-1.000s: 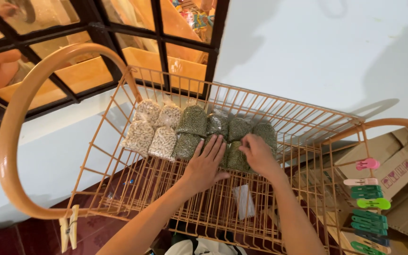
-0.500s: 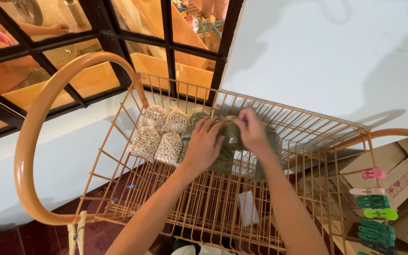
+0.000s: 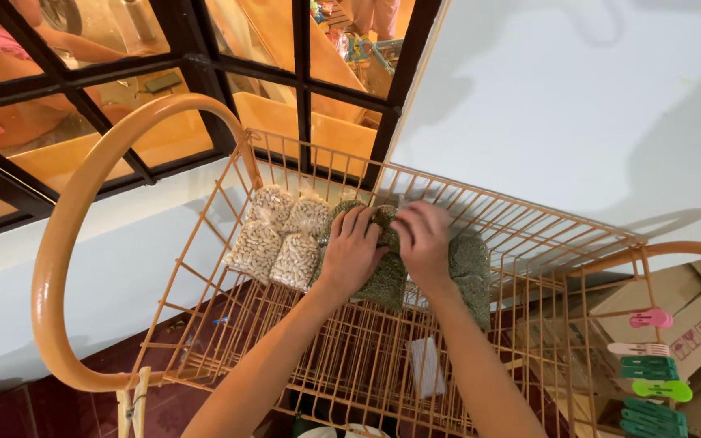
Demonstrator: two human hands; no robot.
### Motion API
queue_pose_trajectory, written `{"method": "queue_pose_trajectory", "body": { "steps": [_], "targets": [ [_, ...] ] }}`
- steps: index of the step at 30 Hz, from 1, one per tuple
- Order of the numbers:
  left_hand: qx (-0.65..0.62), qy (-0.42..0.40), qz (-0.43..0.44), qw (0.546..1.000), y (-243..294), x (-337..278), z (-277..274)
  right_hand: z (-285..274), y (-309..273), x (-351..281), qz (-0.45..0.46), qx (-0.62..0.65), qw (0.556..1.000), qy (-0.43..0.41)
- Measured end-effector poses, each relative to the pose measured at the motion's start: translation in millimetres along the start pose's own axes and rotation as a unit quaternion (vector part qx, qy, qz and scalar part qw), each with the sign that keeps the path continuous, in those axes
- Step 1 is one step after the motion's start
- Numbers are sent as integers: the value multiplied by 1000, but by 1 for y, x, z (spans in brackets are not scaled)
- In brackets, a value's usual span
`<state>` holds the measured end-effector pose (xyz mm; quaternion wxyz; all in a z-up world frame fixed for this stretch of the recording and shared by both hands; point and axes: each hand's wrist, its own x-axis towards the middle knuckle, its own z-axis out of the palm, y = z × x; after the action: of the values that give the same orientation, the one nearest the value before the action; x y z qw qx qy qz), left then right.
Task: Unboxing small bags of green mung beans and neatly arranging them on a metal wire rack.
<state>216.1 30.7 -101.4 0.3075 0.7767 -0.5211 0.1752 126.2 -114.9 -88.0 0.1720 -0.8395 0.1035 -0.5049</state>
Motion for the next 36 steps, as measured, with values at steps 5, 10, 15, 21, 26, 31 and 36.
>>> {"method": "queue_pose_trajectory", "body": {
  "steps": [5,10,15,21,26,31,36],
  "targets": [
    [-3,14,1,1000,-4,-1,6,-7,-6,11,-68,-41,982,-172],
    [5,11,2,1000,-1,-4,4,-3,3,14,19,-21,963,-269],
    [10,-5,0,1000,4,-2,1,7,1,24,249,-27,882,-399],
    [-28,-36,18,999,0,-3,7,22,9,-15,121,-115,948,-273],
    [33,-84,52,995,-11,-3,16,14,-3,-24,67,-10,996,-53],
    [38,-109,38,993,-11,3,11,10,-3,-26,23,-63,992,-104],
    [48,-114,32,992,-10,3,10,1,-6,-19,45,-106,981,-153]
  ]
}}
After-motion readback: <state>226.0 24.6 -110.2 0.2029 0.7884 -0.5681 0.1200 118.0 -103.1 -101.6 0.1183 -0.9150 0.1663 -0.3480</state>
